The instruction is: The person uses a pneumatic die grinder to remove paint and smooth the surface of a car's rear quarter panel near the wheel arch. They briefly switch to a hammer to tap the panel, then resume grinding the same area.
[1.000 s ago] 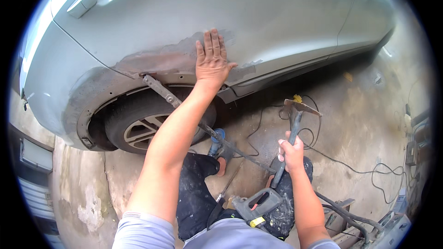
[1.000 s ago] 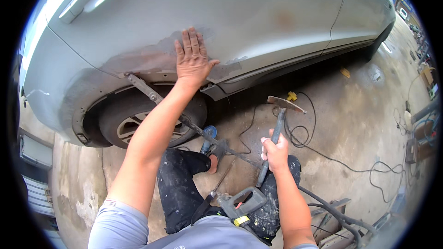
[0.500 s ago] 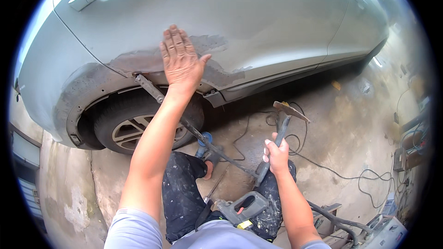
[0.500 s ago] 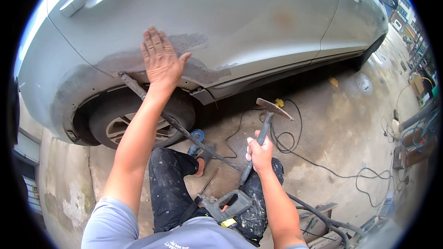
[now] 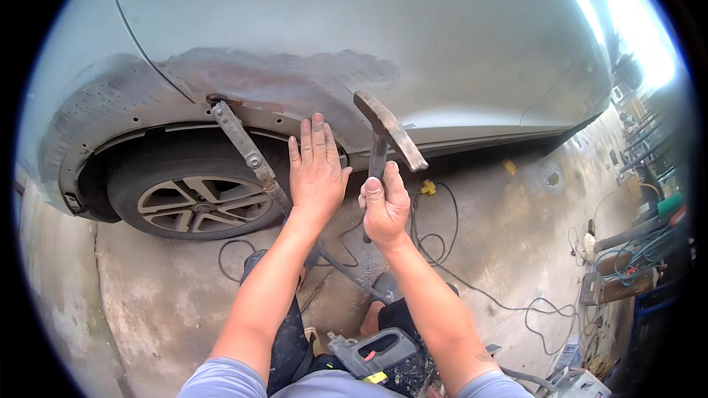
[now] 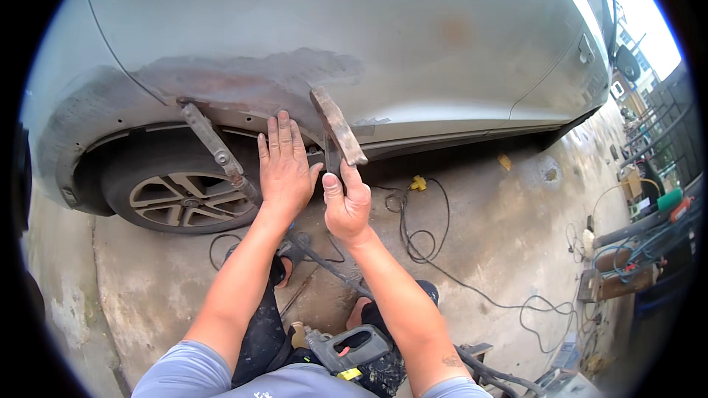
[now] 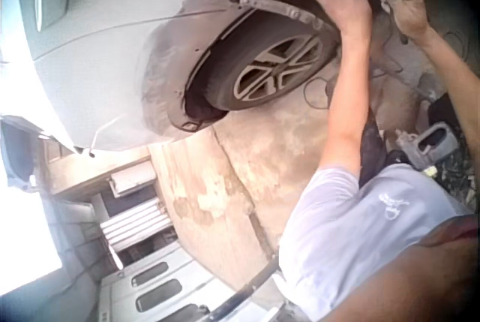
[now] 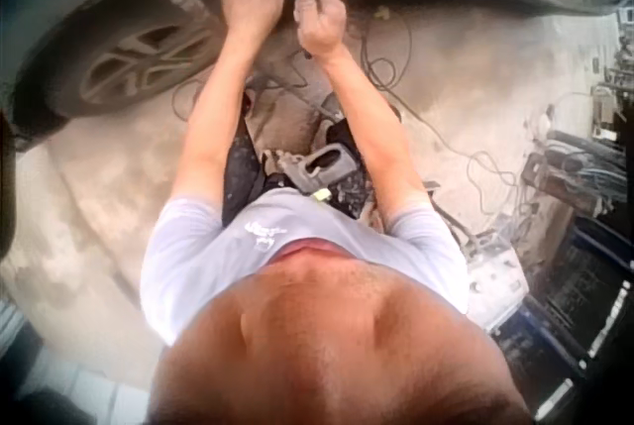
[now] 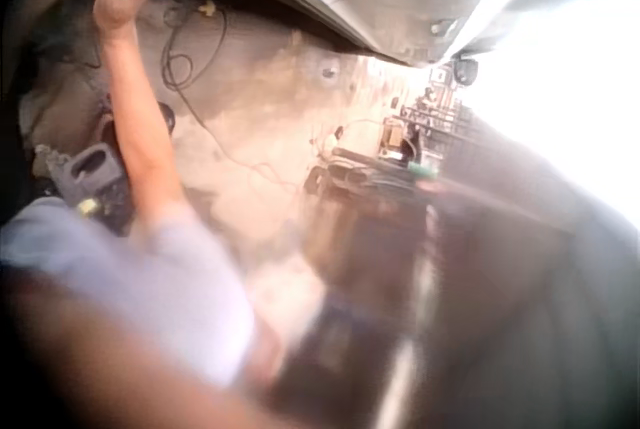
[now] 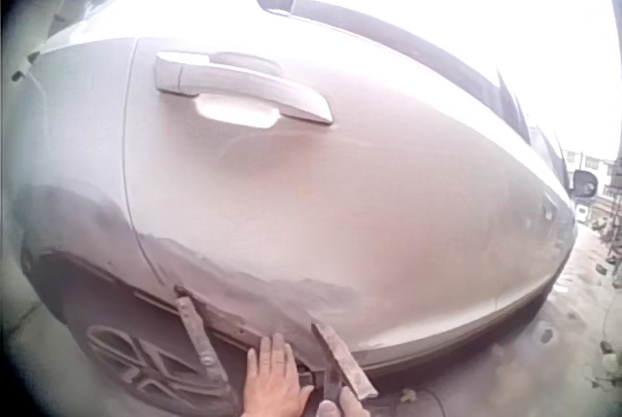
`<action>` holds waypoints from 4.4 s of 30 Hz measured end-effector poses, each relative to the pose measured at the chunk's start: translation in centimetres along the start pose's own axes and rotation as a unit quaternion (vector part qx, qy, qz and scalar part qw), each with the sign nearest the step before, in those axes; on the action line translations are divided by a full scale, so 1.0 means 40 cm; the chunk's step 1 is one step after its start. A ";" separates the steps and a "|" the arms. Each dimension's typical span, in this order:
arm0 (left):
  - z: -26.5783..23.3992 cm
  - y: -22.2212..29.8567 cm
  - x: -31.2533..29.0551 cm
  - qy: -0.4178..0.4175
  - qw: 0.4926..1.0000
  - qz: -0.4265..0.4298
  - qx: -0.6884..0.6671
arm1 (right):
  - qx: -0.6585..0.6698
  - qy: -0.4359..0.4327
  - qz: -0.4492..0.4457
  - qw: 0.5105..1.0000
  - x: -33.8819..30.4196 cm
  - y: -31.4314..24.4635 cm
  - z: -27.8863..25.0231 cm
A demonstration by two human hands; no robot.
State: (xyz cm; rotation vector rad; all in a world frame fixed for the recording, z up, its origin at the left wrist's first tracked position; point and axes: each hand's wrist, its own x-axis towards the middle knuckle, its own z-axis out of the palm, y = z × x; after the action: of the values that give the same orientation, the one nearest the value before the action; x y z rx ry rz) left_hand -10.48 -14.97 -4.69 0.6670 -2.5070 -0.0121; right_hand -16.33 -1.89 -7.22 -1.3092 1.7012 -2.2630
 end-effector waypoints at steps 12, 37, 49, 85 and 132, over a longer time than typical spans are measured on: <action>0.089 -0.023 -0.002 0.054 0.998 0.019 -0.024 | -0.203 0.019 -0.200 0.958 0.096 0.044 0.074; 0.131 -0.016 0.003 0.085 0.996 0.004 -0.026 | -0.226 0.002 -0.265 0.937 0.178 -0.038 0.138; 0.141 -0.017 0.005 0.111 0.993 0.013 -0.028 | -0.250 -0.024 -0.239 0.938 0.173 -0.050 0.112; 0.131 -0.007 0.012 0.124 0.990 0.002 -0.068 | -0.153 0.049 -0.210 0.964 0.144 0.017 0.115; 0.083 0.047 0.008 0.099 0.983 -0.002 -0.157 | -0.191 0.209 0.797 0.533 -1.016 0.359 -0.732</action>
State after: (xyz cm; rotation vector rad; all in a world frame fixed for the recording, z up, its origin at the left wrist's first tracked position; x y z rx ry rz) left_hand -13.26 -13.89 -7.10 0.5157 -2.2455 -0.3204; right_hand -14.54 34.47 -44.54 0.9172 1.9467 -0.9180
